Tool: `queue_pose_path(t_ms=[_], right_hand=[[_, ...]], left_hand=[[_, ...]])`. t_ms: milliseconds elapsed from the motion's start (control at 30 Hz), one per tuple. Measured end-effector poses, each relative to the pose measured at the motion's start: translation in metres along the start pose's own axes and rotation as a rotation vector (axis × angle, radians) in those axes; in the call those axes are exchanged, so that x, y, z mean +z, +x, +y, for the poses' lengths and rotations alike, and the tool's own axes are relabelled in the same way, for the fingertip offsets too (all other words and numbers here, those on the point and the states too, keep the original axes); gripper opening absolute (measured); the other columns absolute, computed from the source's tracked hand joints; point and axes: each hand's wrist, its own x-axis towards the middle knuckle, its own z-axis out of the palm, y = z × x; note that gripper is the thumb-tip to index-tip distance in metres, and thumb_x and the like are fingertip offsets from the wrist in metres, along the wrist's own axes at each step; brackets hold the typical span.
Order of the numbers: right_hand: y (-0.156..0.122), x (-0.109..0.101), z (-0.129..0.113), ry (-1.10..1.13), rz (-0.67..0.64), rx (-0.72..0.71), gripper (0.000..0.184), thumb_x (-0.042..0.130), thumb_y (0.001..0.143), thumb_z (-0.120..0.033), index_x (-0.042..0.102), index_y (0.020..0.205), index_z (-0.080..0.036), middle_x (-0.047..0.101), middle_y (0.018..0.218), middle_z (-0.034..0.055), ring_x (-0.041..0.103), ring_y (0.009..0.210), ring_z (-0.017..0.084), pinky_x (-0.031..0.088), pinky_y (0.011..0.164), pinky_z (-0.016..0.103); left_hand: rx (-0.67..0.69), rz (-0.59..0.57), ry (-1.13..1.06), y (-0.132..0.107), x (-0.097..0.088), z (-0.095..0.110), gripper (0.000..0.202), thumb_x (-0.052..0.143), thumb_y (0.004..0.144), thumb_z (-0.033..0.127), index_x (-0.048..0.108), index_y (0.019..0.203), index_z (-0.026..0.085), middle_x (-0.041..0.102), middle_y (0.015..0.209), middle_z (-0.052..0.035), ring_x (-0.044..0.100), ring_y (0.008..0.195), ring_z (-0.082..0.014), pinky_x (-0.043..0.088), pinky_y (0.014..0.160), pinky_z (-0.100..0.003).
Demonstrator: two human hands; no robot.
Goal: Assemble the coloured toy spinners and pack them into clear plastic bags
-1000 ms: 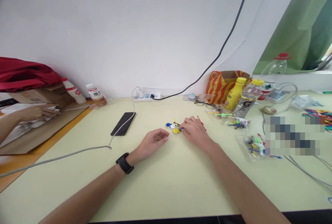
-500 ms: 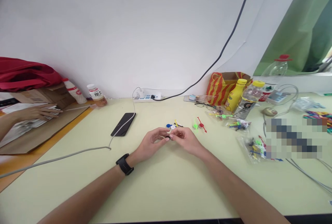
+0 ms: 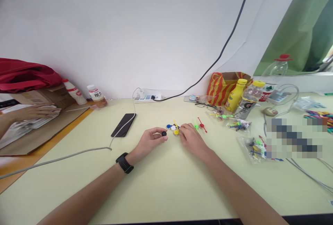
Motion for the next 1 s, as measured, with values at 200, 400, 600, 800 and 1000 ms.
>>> queue_pose_path(t_ms=[200,400,600,800,1000], right_hand=[[0.001,0.003,0.002,-0.027,0.021,0.02,0.027,0.051,0.096,-0.01,0.071,0.109,-0.021,0.071,0.105,0.0084,0.06,0.105,0.026,0.047,0.093,0.039],[0.003,0.003,0.003,-0.036,0.03,0.063,0.026,0.052,0.093,-0.007,0.072,0.103,-0.021,0.073,0.101,0.0063,0.063,0.1,0.024,0.046,0.089,0.038],[0.002,0.001,-0.004,0.073,0.091,0.114,0.022,0.052,0.091,-0.011,0.069,0.099,-0.022,0.07,0.099,0.0048,0.065,0.09,0.022,0.048,0.08,0.035],[0.005,0.004,-0.008,0.315,0.231,0.171,0.021,0.051,0.093,-0.02,0.066,0.106,-0.022,0.069,0.102,0.0067,0.065,0.088,0.021,0.052,0.074,0.034],[0.007,-0.001,-0.014,0.423,0.277,0.174,0.021,0.052,0.095,-0.032,0.068,0.102,-0.021,0.071,0.102,0.009,0.066,0.086,0.022,0.054,0.075,0.036]], left_hand=[[0.024,0.019,-0.082,0.002,0.0,-0.003,0.037,0.088,0.072,0.036,0.077,0.102,0.016,0.072,0.091,-0.006,0.069,0.081,-0.0166,0.056,0.079,-0.029],[0.008,0.019,-0.07,0.001,0.001,0.0,0.038,0.088,0.073,0.035,0.077,0.103,0.016,0.073,0.093,-0.0065,0.07,0.082,-0.017,0.056,0.08,-0.029],[-0.019,0.031,-0.05,0.0,0.001,0.003,0.037,0.08,0.082,0.046,0.075,0.103,0.015,0.076,0.098,-0.0099,0.074,0.086,-0.0208,0.058,0.082,-0.032],[0.006,0.02,-0.09,-0.001,0.002,0.003,0.038,0.081,0.08,0.047,0.073,0.1,0.015,0.076,0.097,-0.0098,0.074,0.087,-0.0205,0.059,0.085,-0.033],[0.059,-0.015,-0.036,-0.001,0.0,0.006,0.041,0.081,0.081,0.046,0.076,0.107,0.015,0.078,0.097,-0.011,0.074,0.08,-0.0202,0.059,0.078,-0.033]])
